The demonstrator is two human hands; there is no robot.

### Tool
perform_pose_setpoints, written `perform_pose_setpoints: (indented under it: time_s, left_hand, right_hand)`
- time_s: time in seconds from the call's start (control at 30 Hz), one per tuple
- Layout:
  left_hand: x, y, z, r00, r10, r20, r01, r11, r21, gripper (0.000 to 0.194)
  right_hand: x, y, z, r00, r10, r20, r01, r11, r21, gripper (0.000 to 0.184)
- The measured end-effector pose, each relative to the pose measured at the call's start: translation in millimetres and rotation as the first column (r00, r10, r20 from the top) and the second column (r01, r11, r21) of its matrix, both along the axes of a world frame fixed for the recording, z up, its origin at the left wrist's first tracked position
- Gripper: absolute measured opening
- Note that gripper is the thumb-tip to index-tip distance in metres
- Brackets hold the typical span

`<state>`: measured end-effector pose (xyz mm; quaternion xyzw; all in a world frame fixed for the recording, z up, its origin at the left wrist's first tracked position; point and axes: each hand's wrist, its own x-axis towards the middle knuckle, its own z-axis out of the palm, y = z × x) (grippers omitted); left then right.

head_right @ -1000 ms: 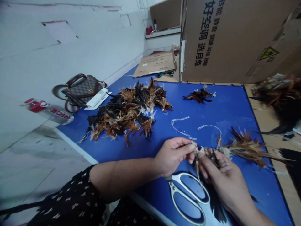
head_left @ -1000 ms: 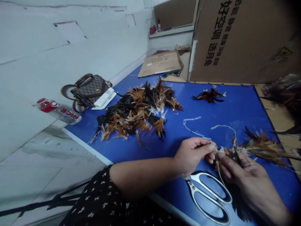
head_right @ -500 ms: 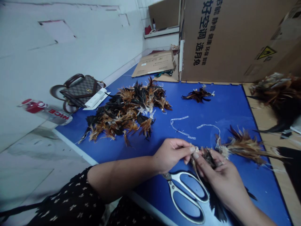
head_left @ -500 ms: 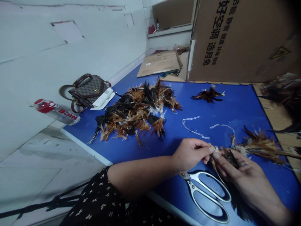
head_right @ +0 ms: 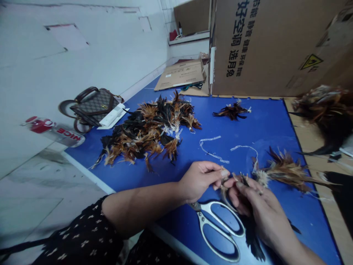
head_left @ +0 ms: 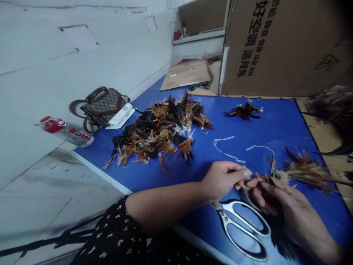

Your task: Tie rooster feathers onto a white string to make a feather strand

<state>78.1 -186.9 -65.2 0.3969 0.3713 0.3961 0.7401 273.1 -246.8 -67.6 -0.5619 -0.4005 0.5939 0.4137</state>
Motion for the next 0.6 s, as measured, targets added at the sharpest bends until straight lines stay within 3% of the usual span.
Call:
perform_pose_setpoints:
  time_s: [0.1,0.27,0.5,0.6]
  left_hand:
    - [0,-2,0.2,0.999,-0.03,-0.029,0.03,1.0,0.004,0.058]
    - [0,-4,-1.3,0.997,-0.071,0.003,0.071,0.997,0.023,0.061]
    - [1,-6,2.2,0.992,-0.11,0.067,0.107,0.993,0.048,0.062]
    - [2,-5,4.9,0.991,-0.067,0.12,0.062,0.997,0.051,0.06]
  right_hand:
    - [1,1,-0.9,0.999,-0.003,-0.052,0.001,0.999,-0.053,0.053]
    - [-2,2,4.3,0.993,0.118,0.019,-0.117,0.992,-0.044,0.06]
    - [-9,2,9.5,0.99,0.131,0.044,-0.129,0.991,-0.045,0.069]
    - [-9,2,9.9,0.992,0.12,0.042,-0.119,0.992,-0.034,0.066]
